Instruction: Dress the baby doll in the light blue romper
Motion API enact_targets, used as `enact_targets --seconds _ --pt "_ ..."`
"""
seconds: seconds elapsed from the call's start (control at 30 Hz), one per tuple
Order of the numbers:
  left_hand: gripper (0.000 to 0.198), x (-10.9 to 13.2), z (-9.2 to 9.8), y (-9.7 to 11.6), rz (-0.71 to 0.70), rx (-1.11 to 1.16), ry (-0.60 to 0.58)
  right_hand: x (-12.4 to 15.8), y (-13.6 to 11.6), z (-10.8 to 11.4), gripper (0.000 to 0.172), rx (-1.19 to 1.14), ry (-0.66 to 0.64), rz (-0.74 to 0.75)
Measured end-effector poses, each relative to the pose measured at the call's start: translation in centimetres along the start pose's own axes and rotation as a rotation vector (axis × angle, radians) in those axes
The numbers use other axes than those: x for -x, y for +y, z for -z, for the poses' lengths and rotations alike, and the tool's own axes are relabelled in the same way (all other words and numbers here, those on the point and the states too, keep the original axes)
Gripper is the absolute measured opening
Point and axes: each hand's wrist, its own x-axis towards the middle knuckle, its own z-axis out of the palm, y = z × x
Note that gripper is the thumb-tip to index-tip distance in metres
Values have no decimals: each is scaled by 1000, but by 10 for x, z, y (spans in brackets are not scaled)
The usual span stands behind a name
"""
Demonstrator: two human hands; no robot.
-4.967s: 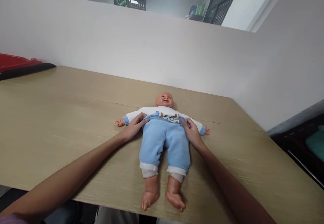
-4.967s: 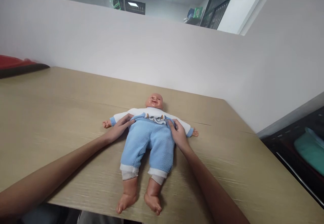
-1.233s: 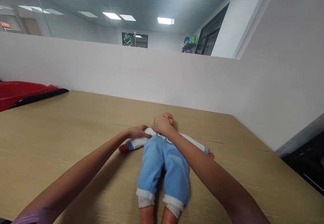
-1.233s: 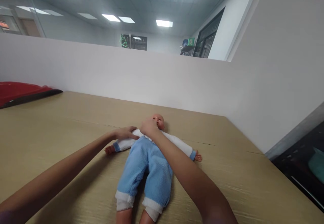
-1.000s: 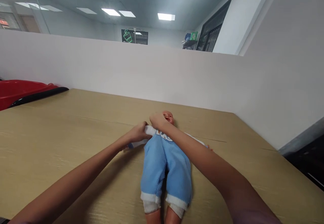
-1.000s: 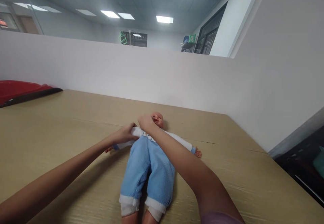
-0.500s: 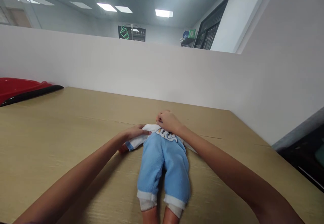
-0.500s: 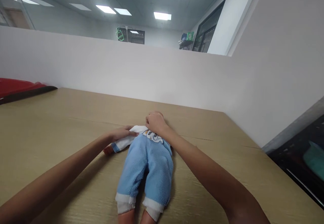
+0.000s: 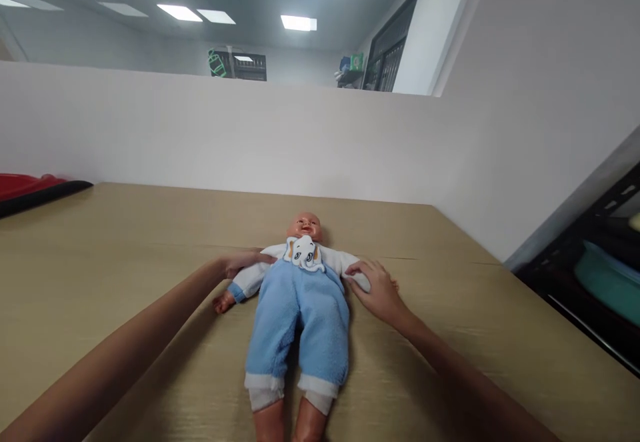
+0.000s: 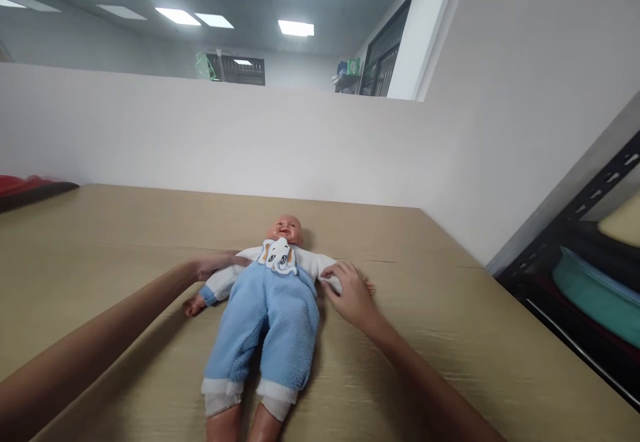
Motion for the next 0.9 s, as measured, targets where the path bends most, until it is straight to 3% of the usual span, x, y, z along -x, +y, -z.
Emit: enact_targets --seconds 0.1,0.17,0.27,0.3,0.37,0.5,0.6,0.7,0.8,0.9 --pt "56 5 0 16 -114 -134 121 17 -4 -6 17 16 -42 96" --pt "56 10 -7 30 -215 -221 270 23 -8 -11 24 -6 -68 150" --pt "42 20 -36 55 -546 -466 489 26 -12 -16 29 -34 -81 164" --pt "33 22 -49 63 -700 -584 492 26 -13 -16 29 -30 -72 153" --pt "26 23 -76 76 -880 -755 369 26 -10 -14 28 15 -32 108" --pt "26 13 -113 85 -831 -963 294 30 11 0 46 179 67 -56" --pt "19 5 -118 81 -788 -1030 290 34 35 11 60 185 89 -137" --pt "16 2 -113 77 -788 -1001 255 33 50 19 55 51 87 -182" --pt "14 1 -109 74 -838 -917 233 25 47 23 51 -128 185 -266" --pt "16 1 -109 68 -944 -814 235 12 28 23 50 -224 295 -268"
